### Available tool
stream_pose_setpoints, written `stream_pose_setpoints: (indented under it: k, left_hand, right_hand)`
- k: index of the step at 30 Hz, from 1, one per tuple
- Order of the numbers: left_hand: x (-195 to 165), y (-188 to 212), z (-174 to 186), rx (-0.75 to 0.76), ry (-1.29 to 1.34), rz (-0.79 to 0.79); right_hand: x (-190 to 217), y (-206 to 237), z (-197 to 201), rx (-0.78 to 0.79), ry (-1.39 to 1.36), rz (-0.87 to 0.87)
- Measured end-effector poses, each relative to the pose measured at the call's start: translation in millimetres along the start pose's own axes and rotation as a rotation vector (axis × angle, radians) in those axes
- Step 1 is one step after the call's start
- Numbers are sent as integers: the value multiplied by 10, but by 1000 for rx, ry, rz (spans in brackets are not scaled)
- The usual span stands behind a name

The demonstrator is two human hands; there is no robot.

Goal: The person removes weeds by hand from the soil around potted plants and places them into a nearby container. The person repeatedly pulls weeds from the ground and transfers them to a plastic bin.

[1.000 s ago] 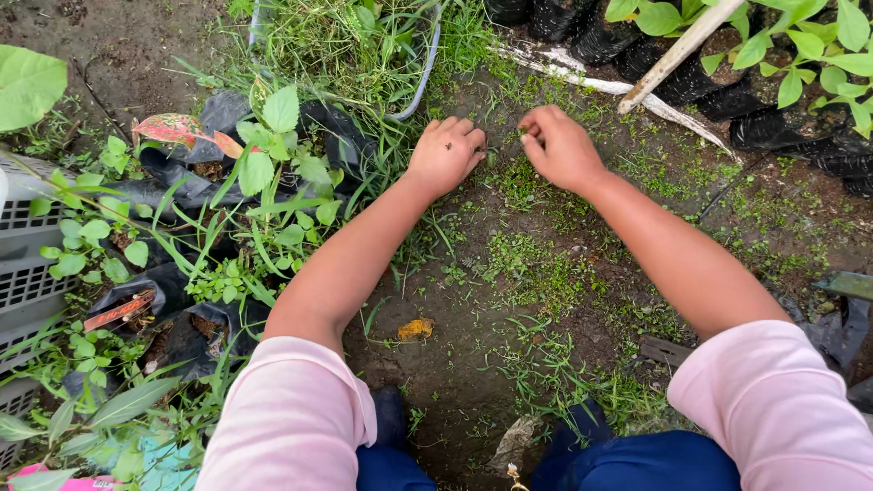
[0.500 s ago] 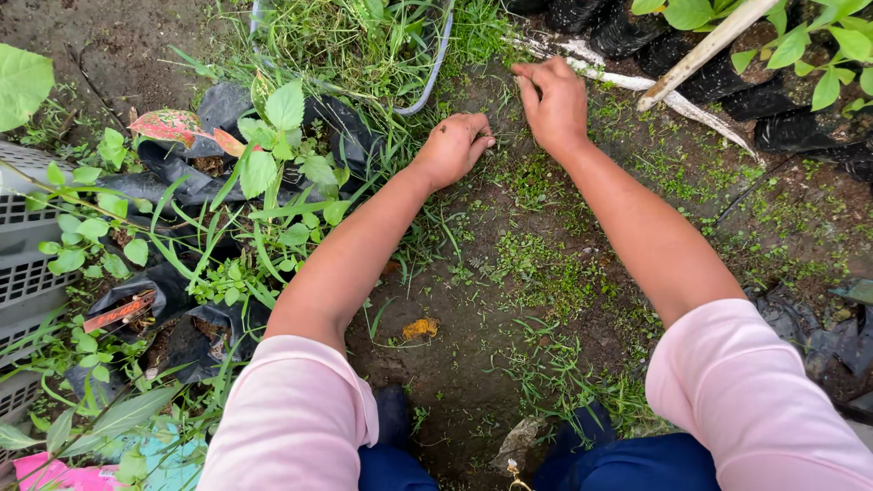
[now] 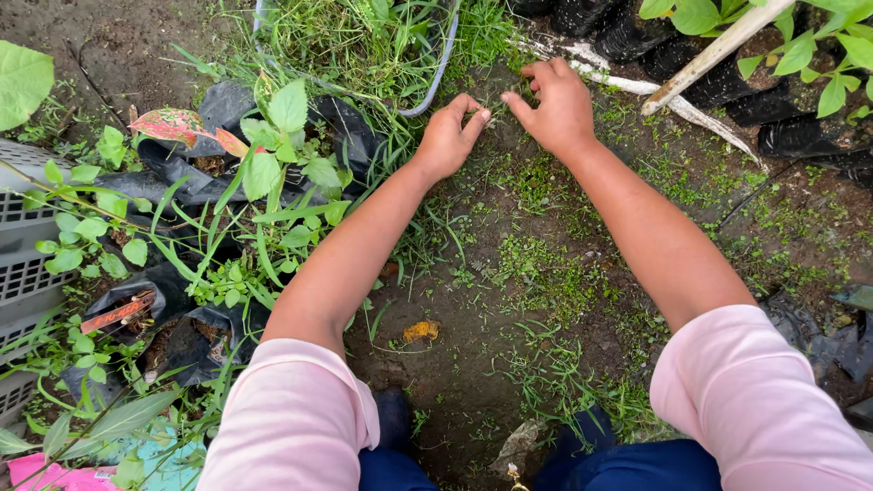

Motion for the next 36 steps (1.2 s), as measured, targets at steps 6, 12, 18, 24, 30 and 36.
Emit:
stream_pose_setpoints:
  k: [6,12,18,24,30,36]
  left_hand:
    - [21,-31,8,3,5,30]
    - [42,-45,-6,-13,52,-9]
    - [91,-69,-37,2,228,34]
    - [127,-91,-22,-39,413,1]
    - [198,-83,-19,-51,504,73]
    - [171,-77,-18,-57,468,88]
  right_hand:
    - [-23,-8,-26,-47,67,1]
    - [-455,-33,88,-69,-429,-231]
    - [-166,119,67,33,7,82]
    - [-217,72,-45,-16,-249,-55]
    - [2,12,-117,41,-84,10]
    - [267,60,-98,-10,115,138]
Point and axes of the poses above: each hand's wrist, its own y-axis away from the middle knuckle, its own z-axis out of the back of the hand, x = y × z, the point moved 7 cm from there along -y, towards the middle knuckle, and after that the axes turned 15 degrees about x, right-handed, at the moved point
